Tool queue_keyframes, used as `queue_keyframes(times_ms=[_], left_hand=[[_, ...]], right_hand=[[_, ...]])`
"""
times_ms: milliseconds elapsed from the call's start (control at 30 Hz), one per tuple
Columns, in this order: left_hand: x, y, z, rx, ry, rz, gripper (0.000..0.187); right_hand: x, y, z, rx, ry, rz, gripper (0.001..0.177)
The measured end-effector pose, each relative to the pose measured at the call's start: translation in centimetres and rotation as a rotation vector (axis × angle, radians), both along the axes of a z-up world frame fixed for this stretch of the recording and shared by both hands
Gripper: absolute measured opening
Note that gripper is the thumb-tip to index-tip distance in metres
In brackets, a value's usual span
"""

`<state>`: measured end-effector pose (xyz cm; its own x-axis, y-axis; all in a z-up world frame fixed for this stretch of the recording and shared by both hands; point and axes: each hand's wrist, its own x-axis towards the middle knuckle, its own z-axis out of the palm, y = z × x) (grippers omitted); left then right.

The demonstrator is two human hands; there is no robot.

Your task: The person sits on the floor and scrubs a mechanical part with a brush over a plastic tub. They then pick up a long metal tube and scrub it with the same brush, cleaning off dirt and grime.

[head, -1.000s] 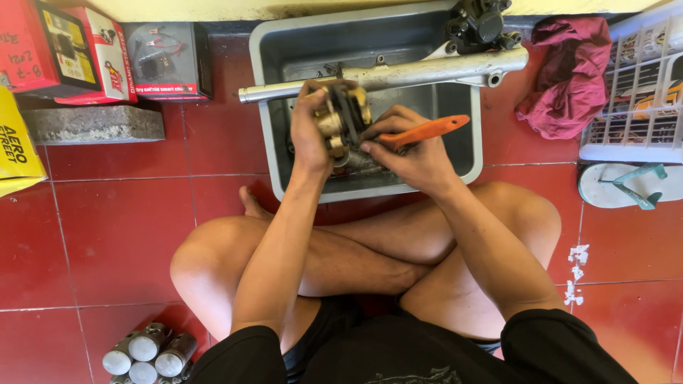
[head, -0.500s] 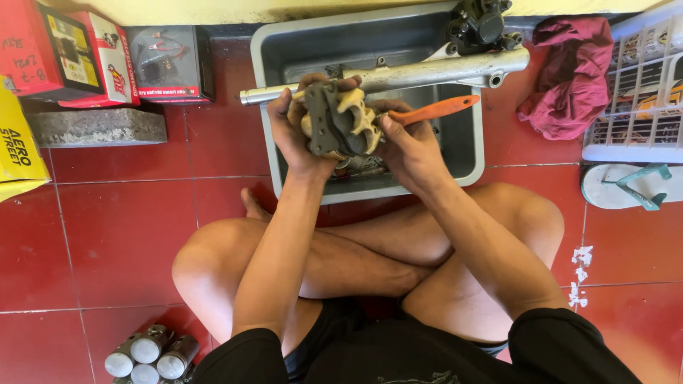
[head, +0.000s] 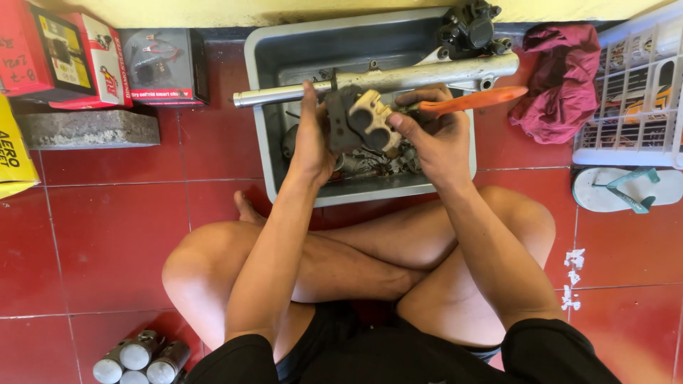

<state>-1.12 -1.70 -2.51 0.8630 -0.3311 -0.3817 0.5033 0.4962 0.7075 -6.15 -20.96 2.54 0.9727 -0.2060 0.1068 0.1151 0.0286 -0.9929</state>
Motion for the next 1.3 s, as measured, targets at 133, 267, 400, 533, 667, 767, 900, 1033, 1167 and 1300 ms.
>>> queue_keyframes(times_ms=[133,267,400,533,667,767,900,1033,1167,1300], left_hand=[[0.0,-1.2,4.5,0.083,0.037,-0.044,0.091],[-0.6,-1.1,3.2,0.256,-0.133,0.116,0.061],[0.1,-0.3,1.8,0.163,-0.216,0.195,0.065],[-0.4,-0.9,2.7,0.157,-0.405,0.250,0.059],[-0.9,-1.4,2.6,0.321,-0.601,0.251,0.059],[-0.9,-1.3,3.8,0.324,-0.656,0.293,0.058],[-0.6,-0.7,4.5,0.290,-0.687,0.381,0.055],[-1.3,-1.4,3.6,0.365,-0.674,0.375,0.053],[-0.8,-1.0,4.4,0.350,-0.709,0.416,0.053],[-2.0,-1.6,3.6,0.472,-0.721,0.361,0.052]], right_hand=[[0.0,-0.4,0.3,-0.012,-0.034,0.059,0.022],[-0.2,0.3,0.7,0.158,-0.009,0.106,0.014],[-0.1,0.1,-0.3,0.156,-0.073,0.142,0.024],[-0.7,1.7,1.7,-0.052,-0.188,0.259,0.024],[-0.7,2.1,0.3,-0.230,-0.210,0.074,0.020],[-1.2,2.3,1.1,-0.215,-0.243,0.081,0.022],[-1.0,2.8,3.0,-0.274,-0.327,0.177,0.021],[-0.6,2.8,0.5,-0.164,-0.286,0.112,0.022],[-1.0,2.8,2.0,-0.274,-0.375,0.202,0.022],[-0.5,2.1,0.1,-0.255,-0.291,0.075,0.024]])
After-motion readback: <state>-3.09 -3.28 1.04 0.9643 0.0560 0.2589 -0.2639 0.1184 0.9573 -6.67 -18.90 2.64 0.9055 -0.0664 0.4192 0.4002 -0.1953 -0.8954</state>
